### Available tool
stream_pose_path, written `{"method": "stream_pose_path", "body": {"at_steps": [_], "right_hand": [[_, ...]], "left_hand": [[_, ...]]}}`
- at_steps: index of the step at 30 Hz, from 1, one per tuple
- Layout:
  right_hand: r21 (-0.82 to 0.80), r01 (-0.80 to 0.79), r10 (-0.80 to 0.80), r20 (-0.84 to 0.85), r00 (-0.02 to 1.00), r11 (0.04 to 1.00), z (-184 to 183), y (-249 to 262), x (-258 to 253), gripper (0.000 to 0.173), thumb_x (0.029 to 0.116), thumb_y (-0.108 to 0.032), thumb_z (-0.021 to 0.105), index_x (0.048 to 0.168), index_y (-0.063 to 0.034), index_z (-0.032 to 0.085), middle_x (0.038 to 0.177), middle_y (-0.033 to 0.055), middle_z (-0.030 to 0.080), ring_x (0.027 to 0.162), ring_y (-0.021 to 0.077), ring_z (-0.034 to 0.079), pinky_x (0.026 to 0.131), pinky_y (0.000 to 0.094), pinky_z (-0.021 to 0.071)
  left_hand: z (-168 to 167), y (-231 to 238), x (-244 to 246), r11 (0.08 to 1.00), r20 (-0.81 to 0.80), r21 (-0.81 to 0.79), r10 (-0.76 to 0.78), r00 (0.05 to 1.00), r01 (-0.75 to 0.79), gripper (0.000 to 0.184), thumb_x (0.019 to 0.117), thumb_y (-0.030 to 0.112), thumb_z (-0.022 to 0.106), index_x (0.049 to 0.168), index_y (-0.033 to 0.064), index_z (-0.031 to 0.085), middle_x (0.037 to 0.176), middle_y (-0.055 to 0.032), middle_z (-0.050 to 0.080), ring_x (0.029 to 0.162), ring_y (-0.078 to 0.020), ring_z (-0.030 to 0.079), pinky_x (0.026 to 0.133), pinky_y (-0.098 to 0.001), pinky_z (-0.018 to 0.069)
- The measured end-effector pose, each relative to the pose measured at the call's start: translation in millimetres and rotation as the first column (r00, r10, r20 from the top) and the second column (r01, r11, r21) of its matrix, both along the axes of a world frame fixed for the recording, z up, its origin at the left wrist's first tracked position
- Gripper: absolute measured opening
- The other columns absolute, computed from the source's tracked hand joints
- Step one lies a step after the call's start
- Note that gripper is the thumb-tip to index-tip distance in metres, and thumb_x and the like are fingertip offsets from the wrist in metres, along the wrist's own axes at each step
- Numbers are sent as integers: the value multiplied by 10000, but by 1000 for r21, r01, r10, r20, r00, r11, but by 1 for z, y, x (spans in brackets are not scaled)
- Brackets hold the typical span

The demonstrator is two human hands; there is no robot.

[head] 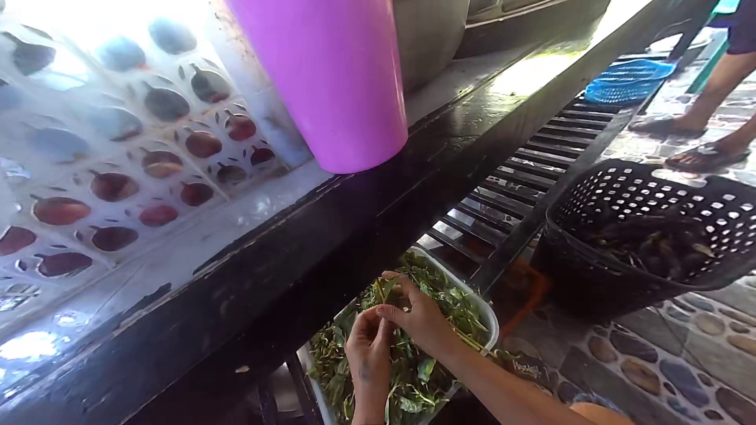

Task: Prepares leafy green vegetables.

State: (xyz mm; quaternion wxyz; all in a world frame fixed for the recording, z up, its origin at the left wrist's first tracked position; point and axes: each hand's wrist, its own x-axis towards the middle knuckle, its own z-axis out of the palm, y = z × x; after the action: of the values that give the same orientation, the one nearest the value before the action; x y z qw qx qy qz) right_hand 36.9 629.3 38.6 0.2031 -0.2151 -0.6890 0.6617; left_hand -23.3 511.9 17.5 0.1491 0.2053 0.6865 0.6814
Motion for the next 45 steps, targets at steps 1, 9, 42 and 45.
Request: {"method": "stream_pose_path", "body": {"at_steps": [1,9,42,45], "right_hand": [[0,17,-17,-20,1000,1000,0,0,0,524,947,-270,746,1428,-170,563,1191,46,718,1028,144,712,912,349,595],[43,-81,78,51,996,996,4,-10,1,148,967,-137,705,1100,-82,738,1081,54,722,853,116,725,782,279,624],[233,-68,33,152,988,970,17,11,-1,274,979,-222,697,1240,-136,698,1121,33,733,991,126,707,914,336,581],[311,-230,153,251,956,922,4,4,-5,295,994,-175,637,1273,-108,703,1176,78,716,1074,161,684,983,350,542]], "left_hand": [[2,0,1,1000,6,11,-10,1000,10,154,942,5,650,1088,-42,670,845,-130,729,718,-212,725,607,-353,629],[14,-5,-14,999,305,40,2,952,-14,343,1095,221,458,1268,-15,636,1041,-128,708,861,-191,702,750,-342,598],[16,-3,7,999,191,-11,-42,981,45,382,1054,163,504,1416,42,504,1157,-120,699,929,-253,718,655,-415,615],[21,-1,3,999,199,-32,46,979,-41,433,1028,147,576,1444,64,489,1215,-134,672,928,-263,715,647,-428,618]]}}
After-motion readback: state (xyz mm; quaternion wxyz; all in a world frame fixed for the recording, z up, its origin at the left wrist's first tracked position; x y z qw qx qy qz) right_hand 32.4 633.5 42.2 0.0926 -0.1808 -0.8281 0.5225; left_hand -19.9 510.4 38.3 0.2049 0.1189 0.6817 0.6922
